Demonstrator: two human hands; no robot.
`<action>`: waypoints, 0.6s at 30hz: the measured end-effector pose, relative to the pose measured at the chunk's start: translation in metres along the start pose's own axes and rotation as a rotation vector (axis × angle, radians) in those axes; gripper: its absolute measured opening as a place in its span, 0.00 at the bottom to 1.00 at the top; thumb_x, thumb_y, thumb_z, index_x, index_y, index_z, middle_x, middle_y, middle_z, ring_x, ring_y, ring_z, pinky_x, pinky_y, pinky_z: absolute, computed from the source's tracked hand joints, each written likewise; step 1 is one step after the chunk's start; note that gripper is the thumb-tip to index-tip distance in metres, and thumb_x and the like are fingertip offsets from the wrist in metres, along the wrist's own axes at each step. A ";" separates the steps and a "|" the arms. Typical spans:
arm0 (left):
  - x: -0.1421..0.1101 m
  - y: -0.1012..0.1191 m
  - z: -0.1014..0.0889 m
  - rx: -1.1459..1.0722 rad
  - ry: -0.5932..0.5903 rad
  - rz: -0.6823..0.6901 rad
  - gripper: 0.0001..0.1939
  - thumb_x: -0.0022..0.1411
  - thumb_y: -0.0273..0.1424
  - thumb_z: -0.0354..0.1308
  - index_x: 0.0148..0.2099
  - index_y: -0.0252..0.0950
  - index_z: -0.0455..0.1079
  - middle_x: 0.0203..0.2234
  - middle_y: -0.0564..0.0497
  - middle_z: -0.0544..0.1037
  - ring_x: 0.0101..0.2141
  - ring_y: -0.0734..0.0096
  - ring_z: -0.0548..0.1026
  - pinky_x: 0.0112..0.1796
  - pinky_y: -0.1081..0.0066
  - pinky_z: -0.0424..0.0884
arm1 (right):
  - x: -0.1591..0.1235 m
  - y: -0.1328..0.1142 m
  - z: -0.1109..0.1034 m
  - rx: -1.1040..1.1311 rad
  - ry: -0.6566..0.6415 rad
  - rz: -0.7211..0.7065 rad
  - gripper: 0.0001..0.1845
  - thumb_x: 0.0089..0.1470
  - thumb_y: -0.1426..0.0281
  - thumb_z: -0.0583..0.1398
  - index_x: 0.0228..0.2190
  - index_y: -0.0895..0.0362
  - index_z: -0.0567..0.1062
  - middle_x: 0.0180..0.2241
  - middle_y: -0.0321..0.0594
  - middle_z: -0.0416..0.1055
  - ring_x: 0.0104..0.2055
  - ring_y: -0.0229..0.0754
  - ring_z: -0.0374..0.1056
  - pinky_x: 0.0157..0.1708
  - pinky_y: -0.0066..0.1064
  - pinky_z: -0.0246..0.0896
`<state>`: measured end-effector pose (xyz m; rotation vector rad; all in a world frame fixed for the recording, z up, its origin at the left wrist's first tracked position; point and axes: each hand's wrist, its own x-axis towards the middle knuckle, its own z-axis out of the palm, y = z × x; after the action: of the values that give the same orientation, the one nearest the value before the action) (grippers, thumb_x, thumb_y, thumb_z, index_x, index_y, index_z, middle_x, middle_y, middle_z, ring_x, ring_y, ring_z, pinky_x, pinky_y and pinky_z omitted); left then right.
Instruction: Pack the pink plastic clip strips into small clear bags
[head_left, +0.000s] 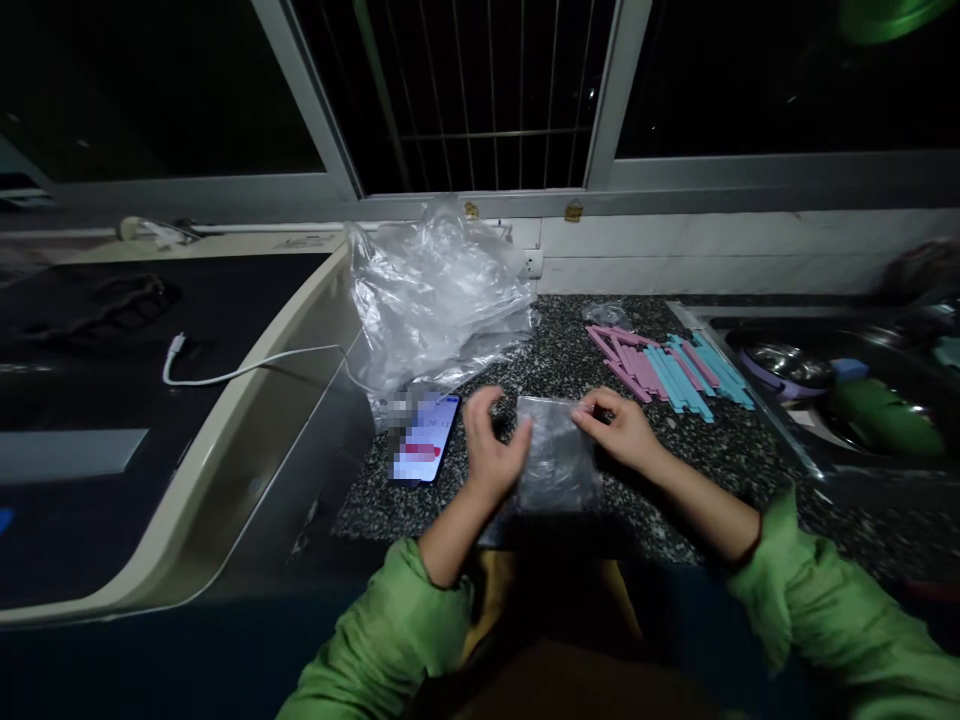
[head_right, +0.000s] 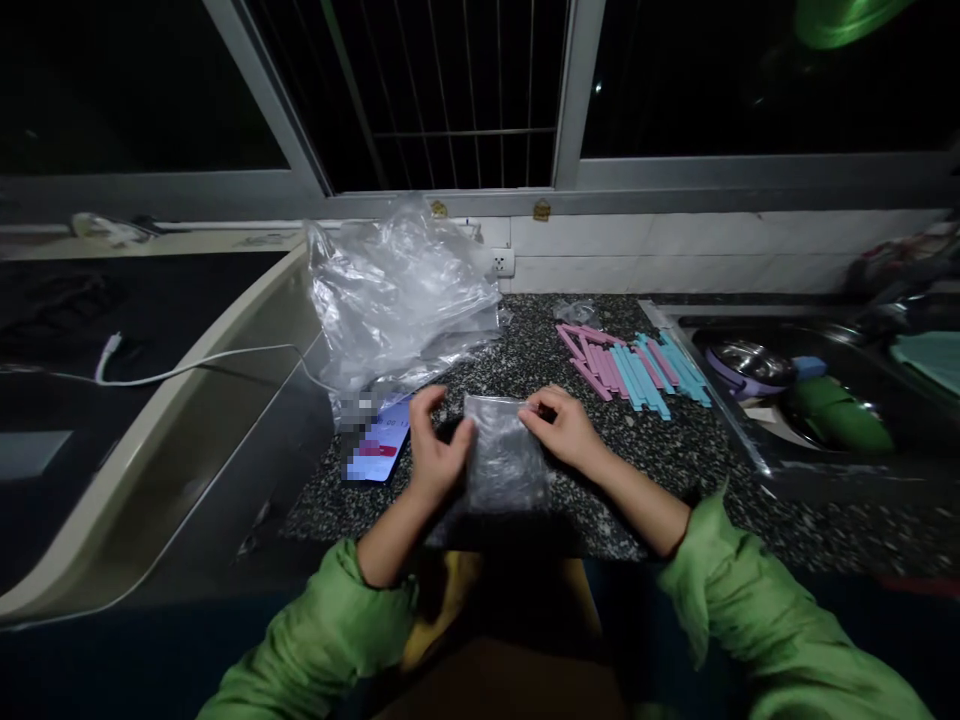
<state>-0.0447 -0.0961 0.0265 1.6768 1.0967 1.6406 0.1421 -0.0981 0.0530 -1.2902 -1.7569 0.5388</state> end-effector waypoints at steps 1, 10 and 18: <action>0.009 -0.007 -0.007 -0.063 0.022 -0.134 0.22 0.46 0.37 0.63 0.44 0.36 0.67 0.42 0.45 0.72 0.44 0.62 0.68 0.46 0.64 0.61 | 0.000 0.002 -0.001 0.029 0.016 0.029 0.11 0.46 0.61 0.57 0.22 0.56 0.69 0.24 0.37 0.66 0.30 0.39 0.61 0.32 0.31 0.56; 0.016 -0.024 0.006 -0.441 -0.351 -0.737 0.23 0.35 0.46 0.67 0.26 0.31 0.70 0.18 0.54 0.73 0.20 0.77 0.66 0.26 0.75 0.60 | 0.017 0.027 0.000 0.013 -0.032 0.147 0.16 0.45 0.56 0.57 0.27 0.57 0.70 0.23 0.36 0.67 0.26 0.37 0.61 0.27 0.29 0.57; 0.014 -0.022 0.002 -0.495 -0.296 -0.806 0.24 0.35 0.46 0.66 0.28 0.33 0.68 0.18 0.54 0.73 0.19 0.76 0.68 0.23 0.75 0.62 | 0.027 0.082 -0.057 -1.072 0.021 0.237 0.15 0.51 0.62 0.54 0.30 0.60 0.74 0.32 0.51 0.72 0.37 0.49 0.66 0.30 0.34 0.54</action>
<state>-0.0473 -0.0729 0.0154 0.9250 0.9331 0.9859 0.2318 -0.0510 0.0318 -2.2148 -1.9314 -0.3901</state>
